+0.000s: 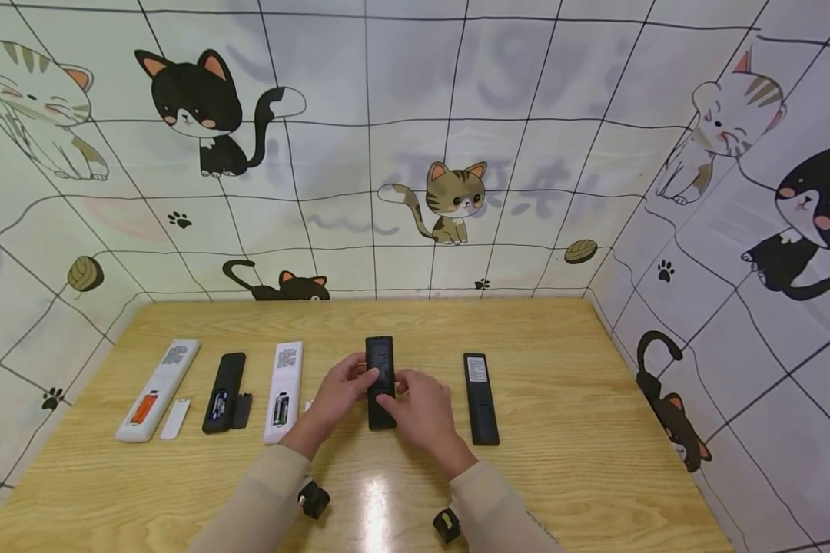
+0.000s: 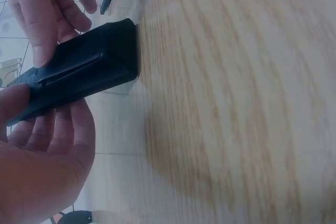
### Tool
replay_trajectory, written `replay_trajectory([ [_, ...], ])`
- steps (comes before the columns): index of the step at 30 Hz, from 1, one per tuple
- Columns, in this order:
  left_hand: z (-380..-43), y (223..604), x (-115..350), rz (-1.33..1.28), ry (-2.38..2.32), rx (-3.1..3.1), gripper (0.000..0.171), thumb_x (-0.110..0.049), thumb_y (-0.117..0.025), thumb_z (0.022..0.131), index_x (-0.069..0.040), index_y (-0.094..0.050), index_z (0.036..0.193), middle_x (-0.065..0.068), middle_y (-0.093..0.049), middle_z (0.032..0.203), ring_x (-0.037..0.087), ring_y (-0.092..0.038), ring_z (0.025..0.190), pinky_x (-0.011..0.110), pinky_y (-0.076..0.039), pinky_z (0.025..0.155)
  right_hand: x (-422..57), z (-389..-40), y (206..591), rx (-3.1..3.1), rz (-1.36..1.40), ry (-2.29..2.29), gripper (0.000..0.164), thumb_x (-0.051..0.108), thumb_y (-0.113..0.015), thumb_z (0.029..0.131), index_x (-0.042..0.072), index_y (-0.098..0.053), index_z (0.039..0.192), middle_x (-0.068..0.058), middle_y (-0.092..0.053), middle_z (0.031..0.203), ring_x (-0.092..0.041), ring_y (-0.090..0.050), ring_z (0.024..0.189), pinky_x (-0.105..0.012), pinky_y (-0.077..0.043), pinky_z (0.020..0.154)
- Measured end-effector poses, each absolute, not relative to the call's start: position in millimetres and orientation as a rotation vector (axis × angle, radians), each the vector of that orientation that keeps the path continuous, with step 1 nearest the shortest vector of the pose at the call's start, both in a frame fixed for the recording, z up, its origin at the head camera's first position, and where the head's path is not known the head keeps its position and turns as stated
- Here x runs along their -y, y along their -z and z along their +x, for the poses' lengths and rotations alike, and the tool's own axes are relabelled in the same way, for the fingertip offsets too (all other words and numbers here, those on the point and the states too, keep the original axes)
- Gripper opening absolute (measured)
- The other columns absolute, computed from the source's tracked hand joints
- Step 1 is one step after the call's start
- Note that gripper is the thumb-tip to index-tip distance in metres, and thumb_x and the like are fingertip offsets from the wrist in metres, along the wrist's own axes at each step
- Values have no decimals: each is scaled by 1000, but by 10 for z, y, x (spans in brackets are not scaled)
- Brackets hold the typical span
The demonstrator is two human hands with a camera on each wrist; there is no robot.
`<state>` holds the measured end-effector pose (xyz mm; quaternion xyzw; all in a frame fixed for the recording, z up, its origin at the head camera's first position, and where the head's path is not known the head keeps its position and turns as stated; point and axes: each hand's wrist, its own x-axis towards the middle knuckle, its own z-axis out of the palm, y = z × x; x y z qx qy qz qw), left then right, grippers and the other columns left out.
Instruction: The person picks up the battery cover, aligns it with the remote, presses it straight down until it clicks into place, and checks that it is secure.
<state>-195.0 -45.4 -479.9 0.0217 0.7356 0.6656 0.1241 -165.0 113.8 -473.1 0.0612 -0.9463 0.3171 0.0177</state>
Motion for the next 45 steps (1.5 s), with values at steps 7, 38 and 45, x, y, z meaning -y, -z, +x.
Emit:
replay_trajectory([
  [7, -1933, 4788, 476, 79, -1939, -2154, 33, -23, -57, 91, -18, -54, 124, 11, -59, 108, 19, -58, 92, 37, -52, 82, -1117, -1647, 4721, 2953, 194, -1089, 35, 40, -65, 83, 17, -61, 110, 2, -64, 87, -11, -54, 76, -29, -42, 67],
  [38, -1822, 4555, 498, 137, -1927, -2139, 37, -13, -55, 92, -9, -50, 128, 21, -57, 110, 28, -60, 94, 44, -51, 81, -1144, -1638, 4761, 2930, 203, -1579, 39, 35, -59, 89, 10, -56, 118, -4, -64, 94, -10, -61, 79, -26, -49, 67],
  [45, -1759, 4451, 494, 156, -1919, -2158, 37, -13, -54, 92, -8, -50, 128, 22, -57, 110, 30, -60, 95, 43, -51, 82, -1145, -1631, 4746, 2929, 190, -1607, 39, 34, -59, 89, 10, -55, 119, -4, -64, 93, -11, -61, 78, -26, -48, 65],
])
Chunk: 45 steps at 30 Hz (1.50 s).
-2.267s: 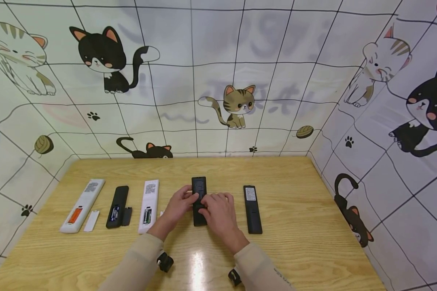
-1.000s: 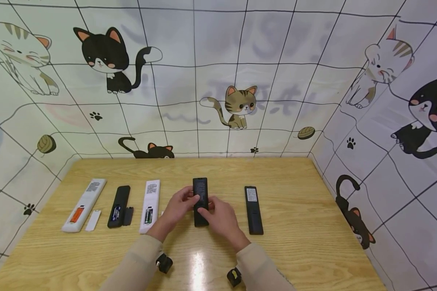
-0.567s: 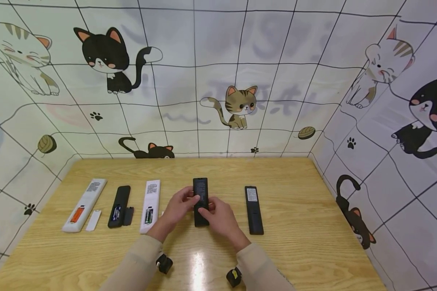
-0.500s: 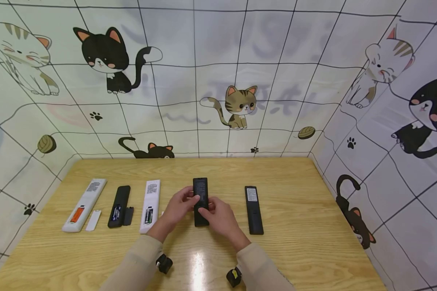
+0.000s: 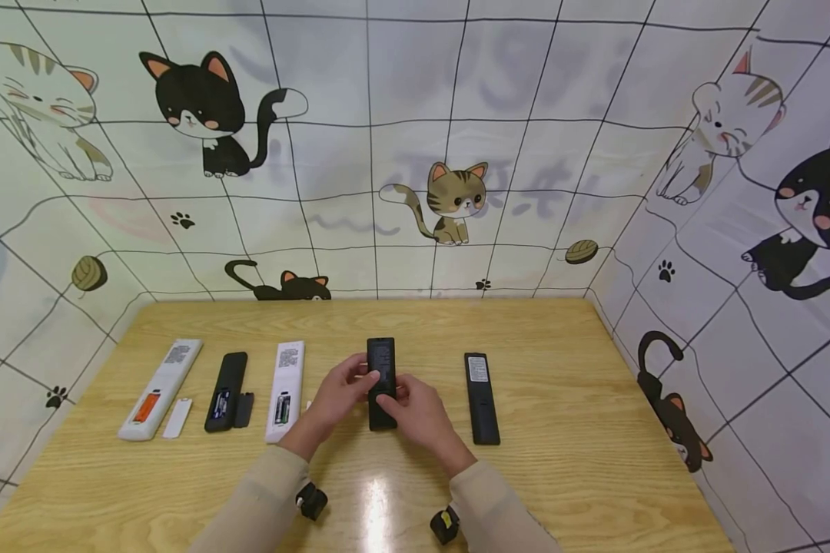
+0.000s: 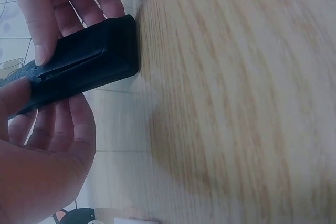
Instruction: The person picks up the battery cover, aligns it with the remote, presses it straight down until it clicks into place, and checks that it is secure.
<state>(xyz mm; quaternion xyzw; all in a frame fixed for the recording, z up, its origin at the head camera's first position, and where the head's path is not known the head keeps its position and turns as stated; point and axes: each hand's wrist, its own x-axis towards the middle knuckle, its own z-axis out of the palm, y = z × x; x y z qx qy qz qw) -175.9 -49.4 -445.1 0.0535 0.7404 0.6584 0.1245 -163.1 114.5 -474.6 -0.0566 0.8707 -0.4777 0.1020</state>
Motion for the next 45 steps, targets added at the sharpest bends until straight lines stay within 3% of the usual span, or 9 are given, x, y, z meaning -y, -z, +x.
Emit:
replay_trajectory([
  [7, -1813, 4563, 497, 151, -1925, -2147, 37, -14, -55, 92, -10, -51, 129, 21, -57, 110, 28, -61, 94, 43, -51, 82, -1141, -1631, 4742, -2551, -155, 1430, 39, 33, -59, 89, 8, -55, 119, -6, -63, 93, -12, -60, 78, -26, -48, 65],
  [15, -1896, 4790, 486, 129, -1908, -2204, 37, -24, -57, 91, -19, -53, 127, 14, -59, 109, 18, -61, 89, 35, -52, 77, -1143, -1632, 4753, -2554, -153, 1438, 39, 33, -60, 88, 9, -55, 118, -5, -63, 94, -12, -61, 79, -25, -49, 66],
  [32, -1882, 4810, 462, 138, -1873, -2275, 38, -27, -57, 91, -22, -52, 128, 10, -61, 108, 18, -62, 91, 32, -52, 76, -1139, -1646, 4768, -2620, -184, 1390, 29, 32, -59, 89, 11, -58, 110, -3, -62, 87, -13, -57, 71, -25, -47, 58],
  [45, -1832, 4721, 473, 142, -1853, -2298, 36, -25, -56, 91, -22, -52, 127, 12, -61, 108, 21, -61, 91, 32, -51, 74, -1131, -1627, 4755, -2683, -205, 1340, 30, 31, -60, 89, 12, -59, 111, -1, -64, 88, -12, -58, 74, -26, -47, 66],
])
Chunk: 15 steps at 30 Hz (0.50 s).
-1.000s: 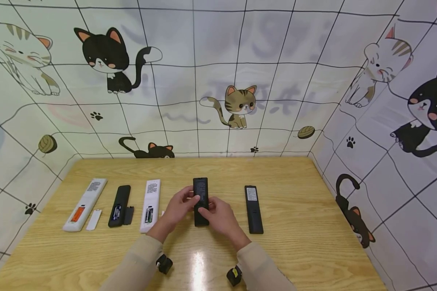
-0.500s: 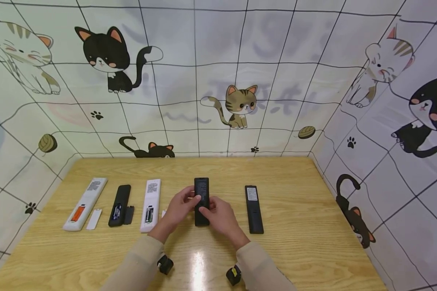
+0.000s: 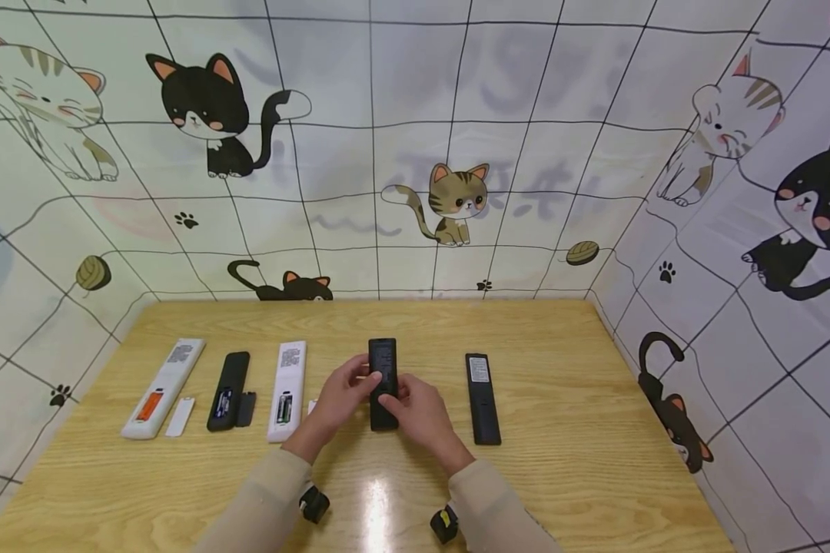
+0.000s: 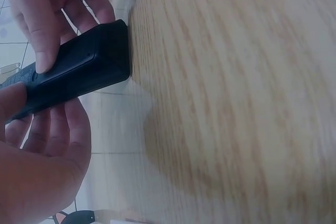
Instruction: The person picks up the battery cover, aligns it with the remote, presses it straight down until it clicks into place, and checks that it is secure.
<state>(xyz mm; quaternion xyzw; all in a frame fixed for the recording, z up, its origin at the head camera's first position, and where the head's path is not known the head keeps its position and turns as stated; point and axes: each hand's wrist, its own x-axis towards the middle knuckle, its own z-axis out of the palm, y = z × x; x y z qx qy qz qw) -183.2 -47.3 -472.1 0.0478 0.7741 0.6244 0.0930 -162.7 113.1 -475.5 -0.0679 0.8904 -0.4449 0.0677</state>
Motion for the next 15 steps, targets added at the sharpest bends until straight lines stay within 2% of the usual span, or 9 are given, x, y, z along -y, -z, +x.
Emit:
replay_trajectory([
  [8, -1747, 4530, 461, 145, -1858, -2280, 38, -19, -55, 92, -15, -50, 129, 17, -60, 109, 30, -61, 95, 40, -51, 77, -1149, -1646, 4788, -2713, -259, 1297, 29, 29, -61, 88, 10, -58, 109, 0, -63, 86, -10, -56, 71, -23, -46, 62],
  [12, -1803, 4671, 451, 142, -1870, -2285, 37, -23, -56, 92, -20, -51, 129, 14, -60, 109, 26, -62, 93, 41, -51, 77, -1151, -1653, 4801, -2732, -293, 1280, 28, 28, -61, 88, 9, -57, 109, 0, -63, 85, -9, -56, 69, -22, -46, 61],
  [15, -1845, 4788, 450, 133, -1861, -2309, 37, -28, -56, 91, -25, -51, 128, 11, -61, 108, 21, -62, 91, 36, -52, 76, -1147, -1653, 4805, -2733, -309, 1274, 29, 28, -61, 88, 9, -56, 110, 0, -62, 86, -9, -56, 70, -21, -46, 61],
])
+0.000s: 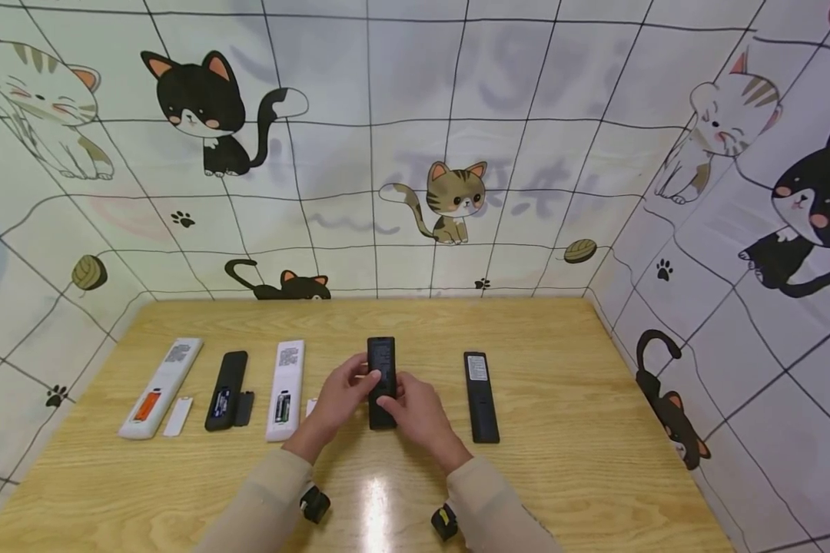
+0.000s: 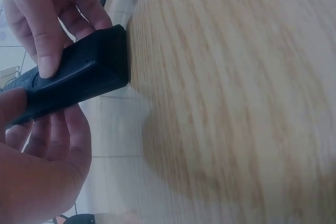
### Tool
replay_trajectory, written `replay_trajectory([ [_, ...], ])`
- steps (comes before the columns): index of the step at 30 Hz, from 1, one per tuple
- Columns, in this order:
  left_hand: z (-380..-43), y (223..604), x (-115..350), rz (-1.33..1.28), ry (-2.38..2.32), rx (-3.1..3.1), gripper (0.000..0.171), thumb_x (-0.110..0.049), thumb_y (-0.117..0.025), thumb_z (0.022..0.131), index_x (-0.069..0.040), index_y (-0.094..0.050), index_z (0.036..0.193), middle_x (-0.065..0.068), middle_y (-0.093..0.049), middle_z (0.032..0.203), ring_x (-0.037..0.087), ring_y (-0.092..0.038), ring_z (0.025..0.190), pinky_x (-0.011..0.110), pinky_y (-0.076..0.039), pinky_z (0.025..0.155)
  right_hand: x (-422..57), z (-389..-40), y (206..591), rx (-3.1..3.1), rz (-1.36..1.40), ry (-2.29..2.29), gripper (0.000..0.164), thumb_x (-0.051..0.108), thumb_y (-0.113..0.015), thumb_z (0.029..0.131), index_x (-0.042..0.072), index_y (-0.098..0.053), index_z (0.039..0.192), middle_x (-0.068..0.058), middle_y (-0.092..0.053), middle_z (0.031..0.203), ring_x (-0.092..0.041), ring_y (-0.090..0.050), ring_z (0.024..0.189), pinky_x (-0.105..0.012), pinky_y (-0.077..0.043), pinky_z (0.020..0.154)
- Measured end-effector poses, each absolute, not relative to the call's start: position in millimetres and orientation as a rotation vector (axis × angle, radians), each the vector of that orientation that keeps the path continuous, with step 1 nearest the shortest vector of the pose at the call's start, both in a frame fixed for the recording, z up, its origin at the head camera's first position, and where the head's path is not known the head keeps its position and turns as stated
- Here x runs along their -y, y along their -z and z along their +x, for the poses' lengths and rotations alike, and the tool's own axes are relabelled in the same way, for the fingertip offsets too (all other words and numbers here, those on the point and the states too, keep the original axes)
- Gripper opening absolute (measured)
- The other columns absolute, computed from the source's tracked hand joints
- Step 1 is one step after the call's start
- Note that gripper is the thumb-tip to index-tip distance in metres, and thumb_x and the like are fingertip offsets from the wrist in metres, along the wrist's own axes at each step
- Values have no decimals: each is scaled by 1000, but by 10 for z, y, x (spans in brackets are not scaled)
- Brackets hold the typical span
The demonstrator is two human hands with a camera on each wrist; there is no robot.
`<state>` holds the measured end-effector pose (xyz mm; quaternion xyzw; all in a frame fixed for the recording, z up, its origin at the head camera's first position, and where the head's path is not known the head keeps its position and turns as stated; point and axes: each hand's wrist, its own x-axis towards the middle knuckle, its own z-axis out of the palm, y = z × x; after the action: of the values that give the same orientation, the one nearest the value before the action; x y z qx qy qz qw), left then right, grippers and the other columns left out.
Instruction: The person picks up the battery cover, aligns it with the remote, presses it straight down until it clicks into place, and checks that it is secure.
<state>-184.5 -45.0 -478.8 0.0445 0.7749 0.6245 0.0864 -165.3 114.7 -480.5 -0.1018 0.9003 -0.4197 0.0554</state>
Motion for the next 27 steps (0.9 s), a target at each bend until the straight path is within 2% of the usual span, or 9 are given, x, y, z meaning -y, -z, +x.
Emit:
replay_trajectory([
  [6, -1855, 4841, 455, 108, -1834, -2344, 36, -29, -56, 91, -29, -51, 127, 8, -61, 107, 18, -61, 89, 31, -51, 73, -1138, -1645, 4835, -2720, -329, 1255, 30, 27, -59, 89, 9, -55, 113, -1, -62, 88, -8, -55, 69, -21, -46, 60],
  [17, -1889, 4791, 437, 92, -1862, -2268, 36, -27, -55, 92, -25, -51, 128, 10, -60, 110, 20, -61, 93, 36, -52, 77, -1149, -1656, 4788, -2716, -299, 1252, 29, 26, -60, 89, 8, -55, 111, -2, -63, 89, -8, -55, 69, -21, -46, 60],
  [27, -1841, 4562, 344, 149, -1953, -2129, 35, -15, -55, 92, -10, -52, 126, 21, -58, 110, 29, -62, 94, 46, -51, 77, -1292, -1651, 4731, -2694, -255, 1261, 32, 30, -61, 88, 12, -55, 113, -1, -65, 91, -8, -58, 70, -24, -48, 58],
])
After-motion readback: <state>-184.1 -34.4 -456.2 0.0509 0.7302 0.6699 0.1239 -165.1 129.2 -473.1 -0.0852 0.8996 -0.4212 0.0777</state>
